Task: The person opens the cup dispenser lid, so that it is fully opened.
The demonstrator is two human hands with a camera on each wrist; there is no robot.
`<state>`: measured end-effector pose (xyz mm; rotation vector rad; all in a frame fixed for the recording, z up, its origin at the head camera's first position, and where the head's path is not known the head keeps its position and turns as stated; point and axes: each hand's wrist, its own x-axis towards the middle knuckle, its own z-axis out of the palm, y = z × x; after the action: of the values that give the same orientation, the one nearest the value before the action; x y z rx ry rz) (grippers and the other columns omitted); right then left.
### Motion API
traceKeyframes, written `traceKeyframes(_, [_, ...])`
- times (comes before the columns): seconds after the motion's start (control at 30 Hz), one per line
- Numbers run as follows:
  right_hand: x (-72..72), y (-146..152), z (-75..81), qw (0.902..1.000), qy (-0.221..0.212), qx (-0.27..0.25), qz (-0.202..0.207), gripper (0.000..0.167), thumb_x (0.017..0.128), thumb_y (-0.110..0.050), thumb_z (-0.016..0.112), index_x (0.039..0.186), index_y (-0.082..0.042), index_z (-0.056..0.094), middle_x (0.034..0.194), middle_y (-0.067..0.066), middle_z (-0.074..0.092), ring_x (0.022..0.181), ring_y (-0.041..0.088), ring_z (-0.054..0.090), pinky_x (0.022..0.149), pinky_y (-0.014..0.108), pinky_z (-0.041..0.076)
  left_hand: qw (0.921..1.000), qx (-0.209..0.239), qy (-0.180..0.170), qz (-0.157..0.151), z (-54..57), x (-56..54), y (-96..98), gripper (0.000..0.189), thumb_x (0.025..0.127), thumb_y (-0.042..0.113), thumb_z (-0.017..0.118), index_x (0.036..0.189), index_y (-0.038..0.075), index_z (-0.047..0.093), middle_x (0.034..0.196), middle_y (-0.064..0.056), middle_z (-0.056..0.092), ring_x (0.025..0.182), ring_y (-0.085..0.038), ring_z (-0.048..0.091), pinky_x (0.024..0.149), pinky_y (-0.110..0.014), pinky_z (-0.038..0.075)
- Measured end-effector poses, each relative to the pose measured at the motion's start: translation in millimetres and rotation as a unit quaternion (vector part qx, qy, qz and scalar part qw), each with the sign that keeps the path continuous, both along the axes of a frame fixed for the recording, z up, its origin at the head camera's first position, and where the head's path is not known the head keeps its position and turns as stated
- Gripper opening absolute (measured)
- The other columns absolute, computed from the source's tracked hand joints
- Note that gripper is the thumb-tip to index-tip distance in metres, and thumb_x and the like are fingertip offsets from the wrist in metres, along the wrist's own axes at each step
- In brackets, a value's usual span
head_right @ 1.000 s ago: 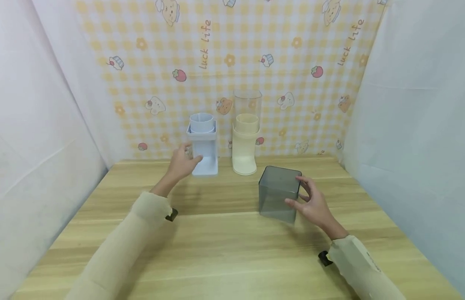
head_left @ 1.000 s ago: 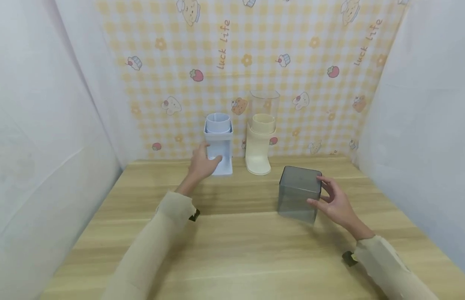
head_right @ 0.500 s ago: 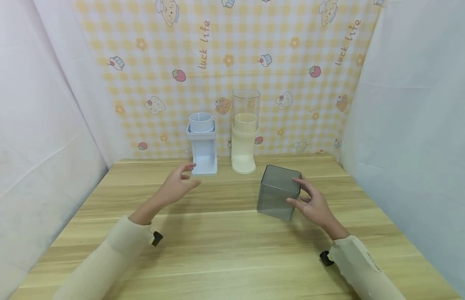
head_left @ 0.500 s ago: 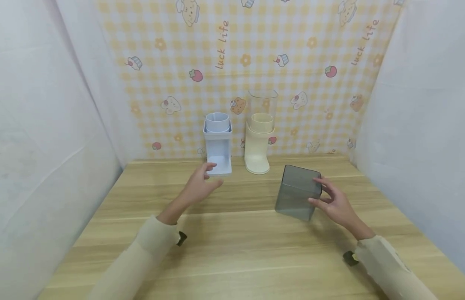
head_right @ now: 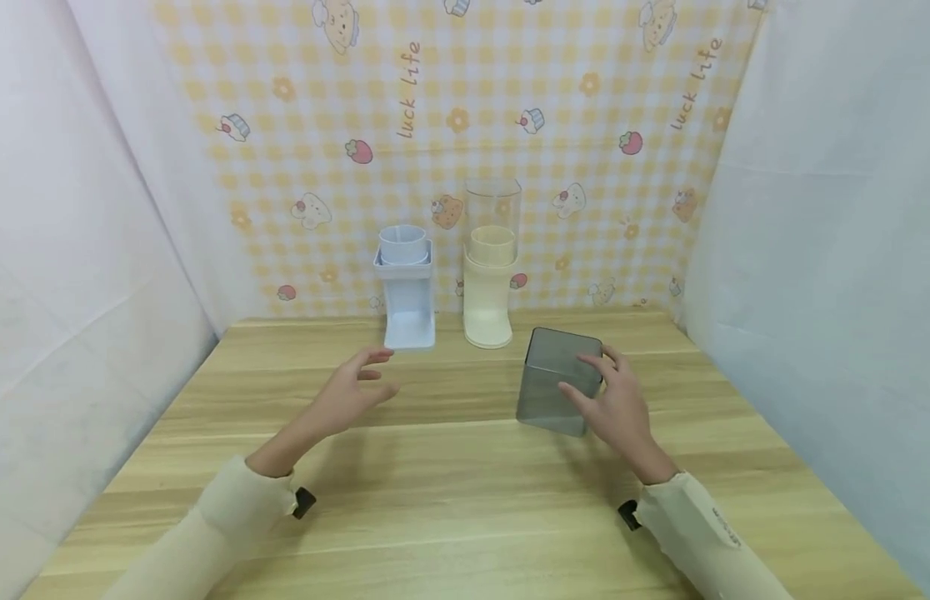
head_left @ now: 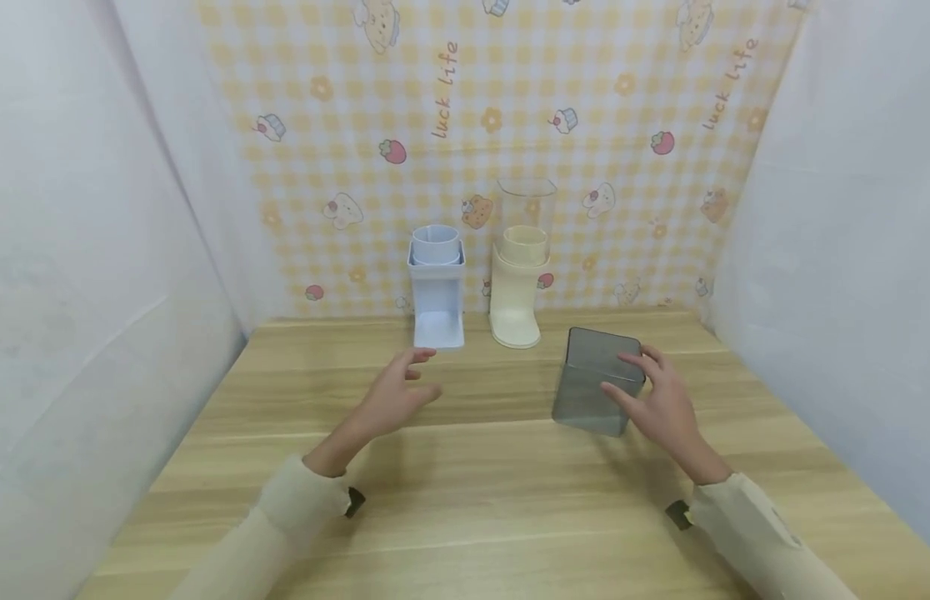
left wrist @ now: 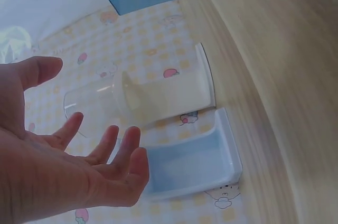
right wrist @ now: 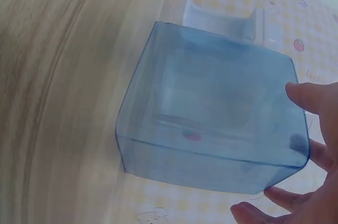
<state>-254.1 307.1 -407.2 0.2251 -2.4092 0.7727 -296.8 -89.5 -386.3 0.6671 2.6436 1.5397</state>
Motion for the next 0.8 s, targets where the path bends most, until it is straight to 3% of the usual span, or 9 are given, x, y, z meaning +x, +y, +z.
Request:
traceKeyframes(0.1, [-1.6, 0.0, -2.4, 0.9999, -0.002, -0.001, -0.011, 0.049, 0.081, -0.023, 0.083, 0.120, 0.002, 0.066, 0.143, 0.033, 0.043, 0.122, 0.059, 0.044, 0.071, 0.060, 0.051, 1.0000, 0.004, 0.005, -0.005, -2.2, 3.8, 0.4, 0.057, 0.091, 0.019, 0.069, 0.142, 0.007, 0.047, 0.146, -0.020, 0.045, 0.124, -0.046, 0.049, 0.095, -0.057, 0.048])
traceKeyframes(0.2, [-4.5, 0.1, -3.8, 0.9998, -0.001, 0.001, -0.019, 0.048, 0.082, -0.023, 0.082, 0.121, 0.001, 0.066, 0.143, 0.033, 0.042, 0.118, 0.058, 0.046, 0.056, 0.048, 0.050, 0.9999, 0.010, 0.007, -0.011, -3.2, 6.6, 0.7, 0.056, 0.091, 0.017, 0.070, 0.141, 0.006, 0.046, 0.146, -0.020, 0.045, 0.124, -0.047, 0.048, 0.095, -0.057, 0.047])
traceKeyframes(0.43, [-15.4, 3.2, -4.1, 0.9999, -0.007, -0.002, -0.012, 0.047, 0.085, -0.019, 0.079, 0.124, 0.003, 0.064, 0.139, 0.039, 0.042, 0.116, 0.059, 0.046, 0.079, 0.067, 0.046, 0.9996, 0.015, -0.010, -0.021, -7.3, 9.0, 3.4, 0.058, 0.093, 0.018, 0.068, 0.145, 0.007, 0.044, 0.148, -0.018, 0.042, 0.126, -0.046, 0.046, 0.093, -0.057, 0.049])
traceKeyframes(0.6, [-24.4, 6.4, -4.8, 0.9999, -0.007, 0.001, -0.015, 0.044, 0.086, -0.016, 0.079, 0.123, 0.002, 0.064, 0.137, 0.039, 0.044, 0.093, 0.044, 0.056, 0.071, 0.051, 0.048, 0.9993, 0.020, -0.013, -0.027, -5.8, 11.6, 8.9, 0.058, 0.093, 0.017, 0.068, 0.145, 0.007, 0.044, 0.149, -0.017, 0.043, 0.127, -0.047, 0.046, 0.092, -0.056, 0.050])
traceKeyframes(0.8, [-36.9, 7.8, -3.4, 0.9998, 0.000, 0.009, -0.019, 0.042, 0.086, -0.016, 0.079, 0.122, 0.000, 0.065, 0.132, 0.033, 0.052, 0.077, 0.026, 0.048, 0.062, 0.034, 0.038, 0.9993, 0.023, -0.005, -0.030, -3.9, 14.1, 13.7, 0.057, 0.093, 0.015, 0.068, 0.144, 0.005, 0.044, 0.147, -0.018, 0.044, 0.125, -0.046, 0.048, 0.091, -0.055, 0.051])
